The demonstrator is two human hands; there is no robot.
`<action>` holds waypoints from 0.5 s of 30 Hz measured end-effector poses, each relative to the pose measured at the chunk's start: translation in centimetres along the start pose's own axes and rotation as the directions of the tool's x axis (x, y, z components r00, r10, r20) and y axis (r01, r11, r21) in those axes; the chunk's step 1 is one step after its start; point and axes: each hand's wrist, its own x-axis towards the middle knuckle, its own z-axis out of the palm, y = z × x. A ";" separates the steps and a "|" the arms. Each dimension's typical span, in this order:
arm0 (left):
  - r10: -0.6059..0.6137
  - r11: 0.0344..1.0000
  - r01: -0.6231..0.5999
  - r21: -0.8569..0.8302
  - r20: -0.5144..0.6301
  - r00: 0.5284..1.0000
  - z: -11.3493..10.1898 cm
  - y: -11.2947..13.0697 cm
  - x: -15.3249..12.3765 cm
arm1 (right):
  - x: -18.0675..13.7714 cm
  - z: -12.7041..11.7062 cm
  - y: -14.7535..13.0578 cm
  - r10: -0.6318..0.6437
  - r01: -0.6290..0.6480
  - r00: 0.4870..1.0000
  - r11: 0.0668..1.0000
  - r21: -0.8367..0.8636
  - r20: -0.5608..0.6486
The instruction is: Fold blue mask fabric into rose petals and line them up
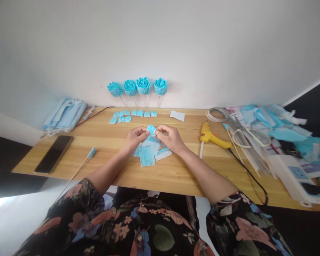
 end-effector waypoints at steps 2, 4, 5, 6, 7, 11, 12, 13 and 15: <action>-0.014 1.000 0.014 0.001 -0.019 1.000 -0.1 0.1 0.0 | 0.0 -0.1 0.1 -0.007 0.007 1.000 0.999 0.052 0.014; -0.023 1.000 0.023 0.007 -0.031 0.999 -0.2 0.1 0.0 | 0.0 -0.2 0.2 -0.032 0.027 0.999 0.994 0.108 0.040; -0.024 1.000 0.024 0.010 -0.031 0.999 -0.2 0.1 0.0 | 0.0 -0.3 0.2 -0.042 0.035 0.998 0.991 0.127 0.055; -0.022 1.000 0.023 0.011 -0.027 0.999 -0.2 0.1 0.0 | 0.0 -0.3 0.2 -0.043 0.033 0.997 0.990 0.138 0.070; -0.018 1.000 0.019 0.013 -0.019 1.000 -0.2 0.1 0.0 | 0.0 -0.3 0.2 -0.033 0.021 0.996 0.990 0.138 0.084; 0.007 1.000 -0.007 0.009 0.013 1.000 0.0 -0.3 0.0 | 0.0 0.1 -0.1 0.043 -0.052 0.993 0.995 0.080 0.113; 0.010 1.000 -0.011 0.011 0.021 1.000 0.0 -0.4 0.1 | 0.0 0.2 -0.2 0.049 -0.057 0.992 0.996 0.065 0.114; 0.013 1.000 -0.013 0.015 0.028 1.000 0.0 -0.6 0.1 | 0.0 0.3 -0.3 0.050 -0.056 0.992 0.997 0.050 0.113; 0.019 1.000 -0.020 0.024 0.036 0.999 -0.1 -0.9 0.2 | 0.0 0.3 -0.3 0.049 -0.052 0.993 0.998 0.024 0.108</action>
